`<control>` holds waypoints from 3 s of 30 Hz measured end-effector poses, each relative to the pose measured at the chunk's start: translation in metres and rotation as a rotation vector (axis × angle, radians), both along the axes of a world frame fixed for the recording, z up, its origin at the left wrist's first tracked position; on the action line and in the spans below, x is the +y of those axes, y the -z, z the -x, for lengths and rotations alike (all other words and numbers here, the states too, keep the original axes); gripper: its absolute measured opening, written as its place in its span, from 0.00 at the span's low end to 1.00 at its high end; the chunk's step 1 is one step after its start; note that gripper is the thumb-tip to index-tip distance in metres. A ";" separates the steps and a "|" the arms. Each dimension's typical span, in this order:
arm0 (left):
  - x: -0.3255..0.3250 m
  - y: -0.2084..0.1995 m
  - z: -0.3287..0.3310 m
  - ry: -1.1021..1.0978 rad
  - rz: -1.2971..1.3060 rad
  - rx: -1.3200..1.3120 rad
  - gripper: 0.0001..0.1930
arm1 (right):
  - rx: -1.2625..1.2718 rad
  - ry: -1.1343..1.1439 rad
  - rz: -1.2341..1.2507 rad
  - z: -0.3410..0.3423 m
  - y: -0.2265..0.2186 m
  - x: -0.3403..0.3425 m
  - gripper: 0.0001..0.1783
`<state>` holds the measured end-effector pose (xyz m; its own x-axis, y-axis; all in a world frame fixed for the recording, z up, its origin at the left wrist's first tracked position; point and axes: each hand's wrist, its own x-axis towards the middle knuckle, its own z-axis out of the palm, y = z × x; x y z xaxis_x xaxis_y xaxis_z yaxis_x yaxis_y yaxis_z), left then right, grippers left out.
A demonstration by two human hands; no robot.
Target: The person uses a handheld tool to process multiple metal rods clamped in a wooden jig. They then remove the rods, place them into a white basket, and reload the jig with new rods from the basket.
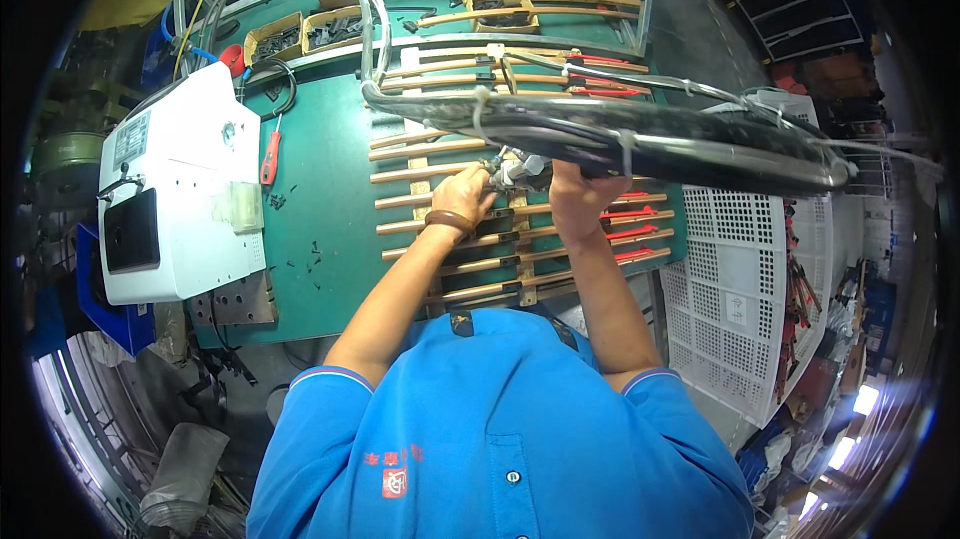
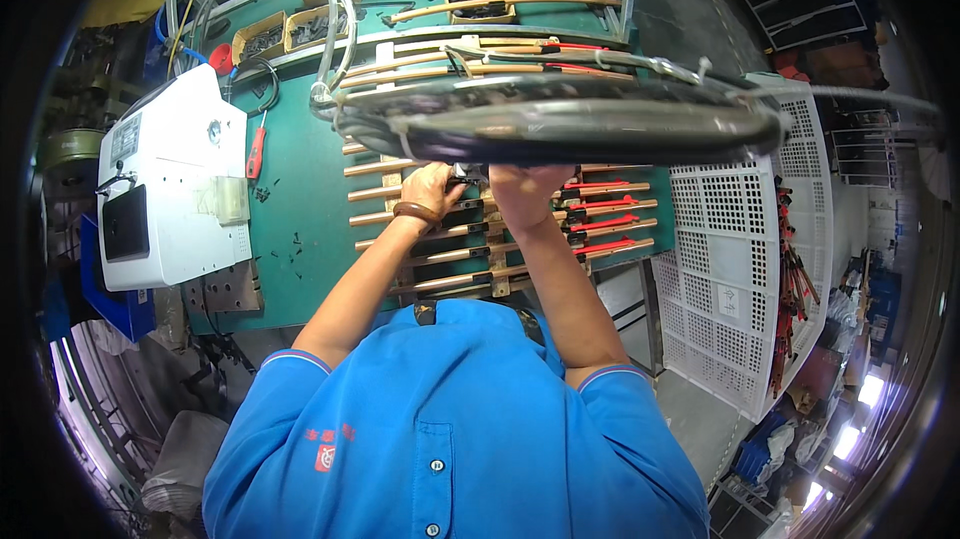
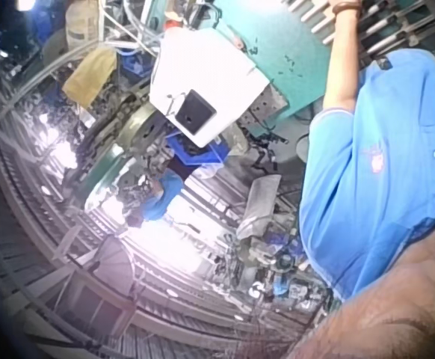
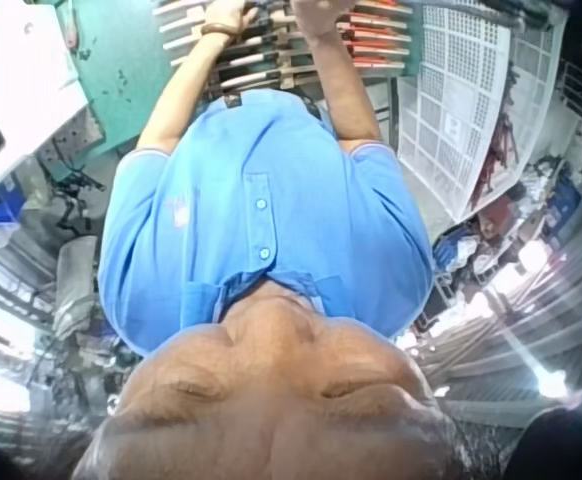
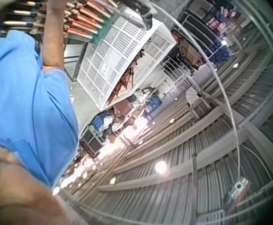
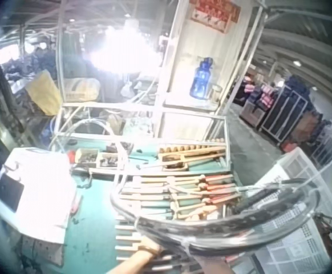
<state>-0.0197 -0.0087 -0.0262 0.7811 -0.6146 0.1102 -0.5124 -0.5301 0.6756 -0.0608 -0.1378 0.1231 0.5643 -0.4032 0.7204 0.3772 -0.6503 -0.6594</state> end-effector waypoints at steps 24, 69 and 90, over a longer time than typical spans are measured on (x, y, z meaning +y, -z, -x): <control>0.030 0.012 -0.006 -0.004 0.222 -0.180 0.08 | -0.088 -0.130 -0.224 -0.013 -0.009 0.024 0.04; -0.009 -0.003 -0.030 -0.059 0.104 -0.266 0.11 | -0.056 0.633 1.061 -0.029 0.000 -0.015 0.09; -0.008 -0.003 -0.029 -0.091 0.157 -0.307 0.10 | -0.078 0.577 1.071 -0.031 0.017 -0.028 0.28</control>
<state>0.0091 -0.0170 -0.0234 0.7477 -0.5010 0.4359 -0.6597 -0.4849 0.5742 -0.0296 -0.1661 0.1060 0.4391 0.2384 0.8662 -0.1323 -0.9365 0.3248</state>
